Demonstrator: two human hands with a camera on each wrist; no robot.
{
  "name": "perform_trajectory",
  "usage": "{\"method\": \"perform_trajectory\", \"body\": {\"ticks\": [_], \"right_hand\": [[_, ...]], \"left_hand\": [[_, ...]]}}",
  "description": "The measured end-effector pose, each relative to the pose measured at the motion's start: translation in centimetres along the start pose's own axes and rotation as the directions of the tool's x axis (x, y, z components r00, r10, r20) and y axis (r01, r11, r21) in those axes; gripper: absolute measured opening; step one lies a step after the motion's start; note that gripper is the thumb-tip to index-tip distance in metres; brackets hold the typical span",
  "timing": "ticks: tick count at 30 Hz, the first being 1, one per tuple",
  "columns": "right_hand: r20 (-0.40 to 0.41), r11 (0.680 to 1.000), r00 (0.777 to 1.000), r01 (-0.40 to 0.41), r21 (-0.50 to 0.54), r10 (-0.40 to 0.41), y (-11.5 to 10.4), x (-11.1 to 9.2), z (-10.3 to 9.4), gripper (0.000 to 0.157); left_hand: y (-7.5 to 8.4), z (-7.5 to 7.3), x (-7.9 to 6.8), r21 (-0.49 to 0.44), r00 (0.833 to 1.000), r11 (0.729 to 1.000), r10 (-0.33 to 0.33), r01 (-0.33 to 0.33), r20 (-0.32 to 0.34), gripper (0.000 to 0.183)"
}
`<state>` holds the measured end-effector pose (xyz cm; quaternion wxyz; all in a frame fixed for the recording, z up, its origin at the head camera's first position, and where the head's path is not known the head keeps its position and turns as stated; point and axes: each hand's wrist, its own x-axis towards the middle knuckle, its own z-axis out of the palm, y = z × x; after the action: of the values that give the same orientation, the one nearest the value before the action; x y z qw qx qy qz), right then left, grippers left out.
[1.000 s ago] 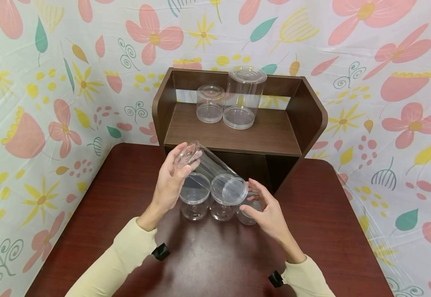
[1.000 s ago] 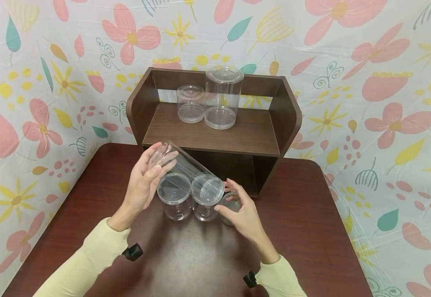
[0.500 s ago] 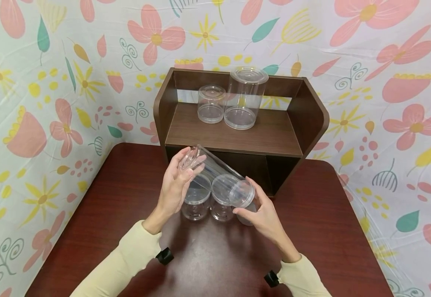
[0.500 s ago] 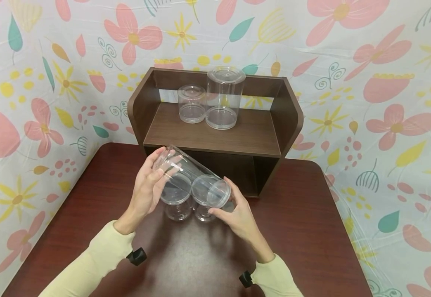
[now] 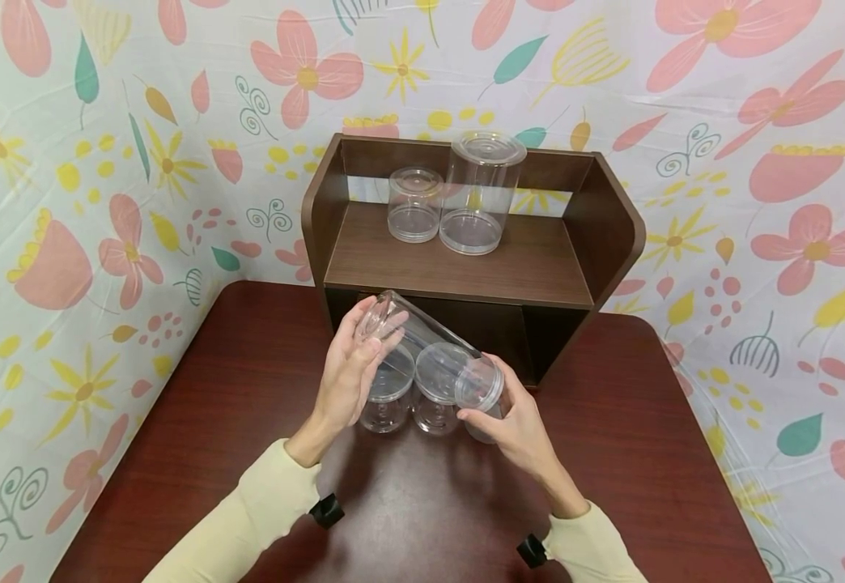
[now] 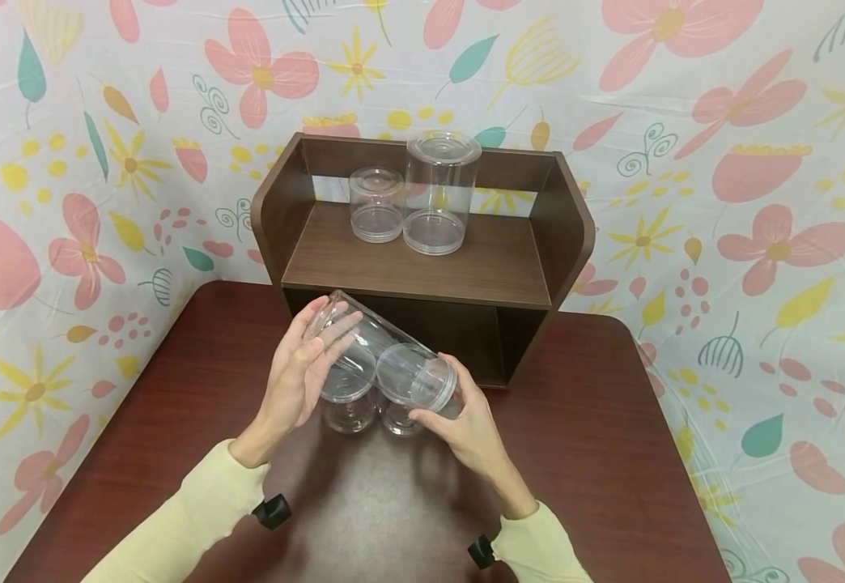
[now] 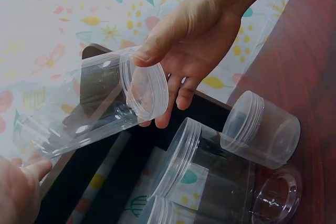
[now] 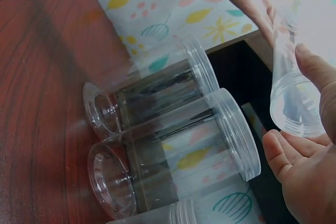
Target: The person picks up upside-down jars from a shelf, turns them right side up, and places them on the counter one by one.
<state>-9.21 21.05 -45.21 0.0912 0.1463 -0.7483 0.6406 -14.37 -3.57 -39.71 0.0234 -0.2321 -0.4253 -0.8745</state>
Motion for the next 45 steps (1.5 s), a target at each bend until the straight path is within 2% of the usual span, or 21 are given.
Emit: {"method": "perform_trajectory", "body": {"ticks": [3, 6, 11, 14, 19, 25, 32, 35, 41, 45], "right_hand": [[0.008, 0.999, 1.0, 0.022, 0.026, -0.022, 0.0, 0.0, 0.0, 0.085], [0.02, 0.996, 0.998, 0.054, 0.07, -0.056, -0.1, 0.1, -0.2, 0.082], [0.038, 0.987, 0.995, 0.082, 0.135, -0.088, -0.4, 0.1, -0.7, 0.073], [0.035, 0.985, 0.996, 0.081, 0.156, -0.087, -0.6, 0.1, -1.0, 0.07], [0.013, 0.974, 0.995, 0.092, 0.205, -0.097, -0.9, 0.0, -1.6, 0.07], [-0.012, 0.959, 0.992, 0.121, 0.255, -0.122, -1.3, -0.1, -2.8, 0.067], [-0.072, 0.955, 0.986, 0.164, 0.246, -0.151, -2.2, -0.1, -4.9, 0.066], [-0.088, 0.948, 0.98, 0.193, 0.255, -0.176, -2.5, -0.1, -5.7, 0.065], [-0.125, 0.94, 0.971, 0.228, 0.253, -0.202, -3.3, -0.1, -7.2, 0.064], [-0.162, 0.943, 0.967, 0.232, 0.238, -0.197, -3.6, -0.2, -8.1, 0.063]], "left_hand": [[0.1, -0.1, -0.1, 0.041, 1.0, 0.999, -0.01, 0.01, -0.008, 0.062], [0.3, -0.4, -0.2, 0.131, 1.0, 0.991, -0.017, 0.017, -0.006, 0.063], [0.9, -1.1, -0.4, 0.301, 0.999, 0.953, -0.033, 0.031, 0.003, 0.061], [1.2, -1.4, -0.4, 0.357, 0.999, 0.933, -0.047, 0.043, 0.001, 0.061], [1.7, -1.9, -0.2, 0.37, 0.999, 0.928, -0.046, 0.045, -0.006, 0.058], [2.4, -2.4, 0.1, 0.37, 0.998, 0.928, -0.023, 0.043, -0.058, 0.051], [3.5, -3.4, 0.6, 0.406, 0.992, 0.913, 0.013, 0.039, -0.124, 0.049], [4.0, -3.8, 0.8, 0.431, 0.988, 0.901, 0.017, 0.051, -0.153, 0.047], [4.9, -4.7, 1.2, 0.507, 0.983, 0.859, 0.02, 0.076, -0.182, 0.046], [5.3, -5.1, 1.5, 0.529, 0.975, 0.843, 0.028, 0.096, -0.221, 0.045]]}}
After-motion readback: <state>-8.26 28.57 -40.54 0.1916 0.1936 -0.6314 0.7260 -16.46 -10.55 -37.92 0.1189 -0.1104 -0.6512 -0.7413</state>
